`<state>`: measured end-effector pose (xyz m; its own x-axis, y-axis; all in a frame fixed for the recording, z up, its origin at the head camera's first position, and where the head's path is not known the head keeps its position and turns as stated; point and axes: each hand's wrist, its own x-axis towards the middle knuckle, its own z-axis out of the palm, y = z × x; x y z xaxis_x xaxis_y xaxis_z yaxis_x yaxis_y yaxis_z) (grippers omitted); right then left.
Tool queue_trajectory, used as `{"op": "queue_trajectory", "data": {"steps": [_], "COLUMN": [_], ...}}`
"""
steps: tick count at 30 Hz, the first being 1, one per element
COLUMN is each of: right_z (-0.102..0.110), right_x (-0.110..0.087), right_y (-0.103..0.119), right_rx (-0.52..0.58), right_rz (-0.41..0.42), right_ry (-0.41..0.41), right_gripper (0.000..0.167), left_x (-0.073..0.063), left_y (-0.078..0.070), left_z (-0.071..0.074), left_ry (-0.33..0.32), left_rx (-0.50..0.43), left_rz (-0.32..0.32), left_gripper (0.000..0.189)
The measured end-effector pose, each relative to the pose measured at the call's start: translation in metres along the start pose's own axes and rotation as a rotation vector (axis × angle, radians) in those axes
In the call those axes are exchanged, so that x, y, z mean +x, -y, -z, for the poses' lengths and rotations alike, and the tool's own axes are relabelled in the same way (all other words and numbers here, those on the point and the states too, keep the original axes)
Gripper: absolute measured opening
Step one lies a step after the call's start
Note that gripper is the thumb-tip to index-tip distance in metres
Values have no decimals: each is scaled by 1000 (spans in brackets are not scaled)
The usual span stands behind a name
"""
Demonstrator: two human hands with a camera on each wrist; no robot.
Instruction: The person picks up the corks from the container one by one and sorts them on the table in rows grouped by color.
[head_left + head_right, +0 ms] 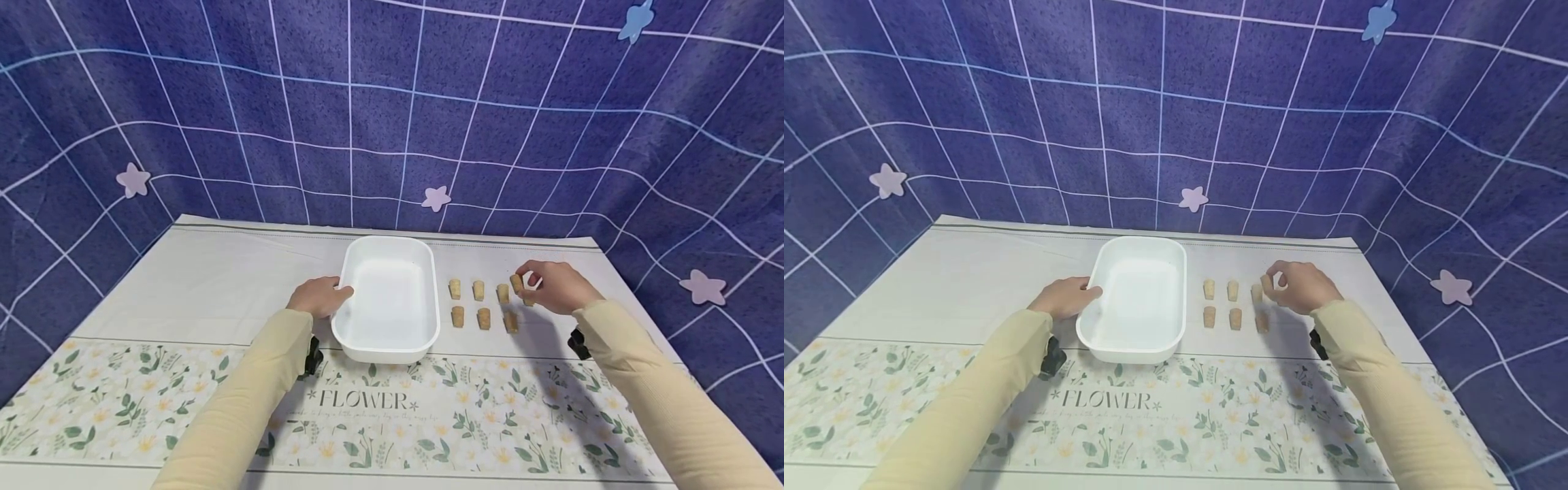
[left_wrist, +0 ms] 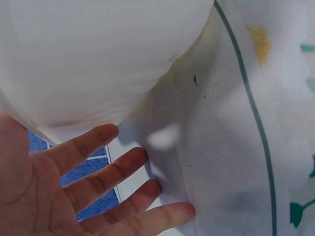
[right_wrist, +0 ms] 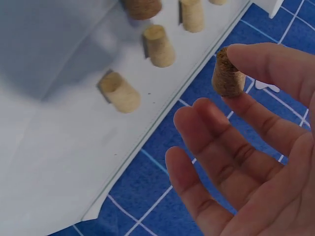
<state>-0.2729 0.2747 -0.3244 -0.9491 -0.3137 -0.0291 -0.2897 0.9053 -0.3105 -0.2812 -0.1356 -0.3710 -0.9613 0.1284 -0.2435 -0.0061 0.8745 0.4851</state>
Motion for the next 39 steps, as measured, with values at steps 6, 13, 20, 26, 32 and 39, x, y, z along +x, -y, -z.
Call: {"op": "queue_trajectory", "data": {"steps": [6, 13, 20, 26, 32, 39], "right_z": [-6, -15, -28, -37, -42, -43], "right_x": [-5, -10, -15, -22, -25, -27], "right_y": [-12, -23, -29, -36, -41, -43], "right_rx": [0, 0, 32, 60, 77, 83], "right_rz": [-3, -24, -51, -61, -90, -94], "right_ry": [4, 31, 67, 73, 77, 77], "right_gripper": [39, 38, 37, 39, 39, 34], "left_x": [0, 1, 1, 0, 1, 0], "left_y": [0, 0, 0, -2, -1, -1], "left_z": [1, 2, 2, 2, 2, 1], "left_ry": [-5, 2, -2, -2, -4, 3], "left_rx": [4, 8, 5, 1, 8, -9], "left_rz": [-2, 1, 0, 0, -5, 2], "left_gripper": [63, 63, 62, 63, 62, 61]}}
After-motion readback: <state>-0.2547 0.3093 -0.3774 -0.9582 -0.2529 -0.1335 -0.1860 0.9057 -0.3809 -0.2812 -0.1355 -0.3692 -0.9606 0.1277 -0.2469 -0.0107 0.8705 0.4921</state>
